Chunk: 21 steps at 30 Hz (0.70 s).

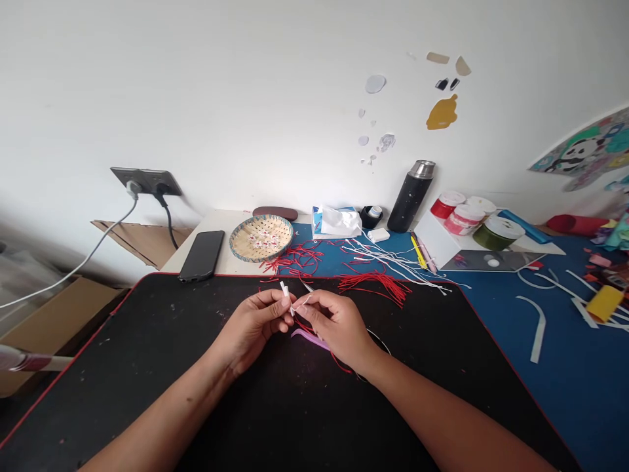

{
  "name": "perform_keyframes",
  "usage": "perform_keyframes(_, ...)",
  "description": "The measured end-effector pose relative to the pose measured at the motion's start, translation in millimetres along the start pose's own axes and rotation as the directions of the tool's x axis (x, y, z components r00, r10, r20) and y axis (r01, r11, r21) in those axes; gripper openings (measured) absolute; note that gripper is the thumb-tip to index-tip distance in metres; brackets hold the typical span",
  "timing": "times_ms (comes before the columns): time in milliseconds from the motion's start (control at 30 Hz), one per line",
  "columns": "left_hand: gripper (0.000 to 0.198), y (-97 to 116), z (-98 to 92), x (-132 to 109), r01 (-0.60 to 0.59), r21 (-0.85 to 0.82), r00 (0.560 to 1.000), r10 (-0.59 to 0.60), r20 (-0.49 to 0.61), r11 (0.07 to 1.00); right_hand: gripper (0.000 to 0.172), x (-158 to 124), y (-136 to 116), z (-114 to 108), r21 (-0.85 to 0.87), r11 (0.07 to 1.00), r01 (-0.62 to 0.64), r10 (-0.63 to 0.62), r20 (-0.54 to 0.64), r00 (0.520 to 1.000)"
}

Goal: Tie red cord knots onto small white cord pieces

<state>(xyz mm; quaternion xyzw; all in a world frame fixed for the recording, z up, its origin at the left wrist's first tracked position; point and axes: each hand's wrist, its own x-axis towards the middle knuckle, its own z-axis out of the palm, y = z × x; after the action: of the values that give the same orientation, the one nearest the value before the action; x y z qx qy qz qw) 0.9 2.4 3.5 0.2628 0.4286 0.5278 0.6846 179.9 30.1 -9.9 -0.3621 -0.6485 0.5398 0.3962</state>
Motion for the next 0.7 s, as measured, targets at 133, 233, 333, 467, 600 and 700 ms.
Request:
perform_keyframes(133, 0.033, -0.1, 1.9, -0.8, 0.013, 0.002, 1.0, -0.013, 0.007, 1.0, 0.025, 0.4, -0.7, -0.4, 0.037, 0.997, -0.074, 0.074, 0.001, 0.997)
perform_keyframes(233, 0.034, -1.0, 1.8, -1.5, 0.018, 0.009, 1.0, -0.018, 0.004, 1.0, 0.025, 1.7, 1.2, -0.6, 0.077, 0.992, -0.1, 0.098, 0.019, 0.995)
perform_keyframes(333, 0.034, -2.1, 1.9, -2.2, 0.01, 0.014, 1.0, -0.01, 0.0, 1.0, 0.028, 4.0, 3.1, -1.6, 0.115, 0.987, -0.116, 0.111, 0.045, 0.993)
perform_keyframes(467, 0.032, -3.5, 2.6, -2.2, -0.008, 0.022, 1.0, 0.008, 0.009, 1.0, 0.032, 6.5, 3.6, -3.6, 0.153, 0.977, -0.147, 0.137, 0.074, 0.988)
perform_keyframes(600, 0.032, -4.9, 2.5, -1.9, 0.003, 0.019, 1.0, -0.003, 0.02, 1.0, 0.035, 7.2, 2.5, -4.5, 0.159, 0.974, -0.164, 0.15, 0.093, 0.984)
perform_keyframes(700, 0.033, -5.8, 2.4, -1.9, 0.01, 0.012, 1.0, -0.01, 0.013, 1.0, 0.037, 7.1, 2.3, -4.1, 0.156, 0.973, -0.168, 0.153, 0.106, 0.983)
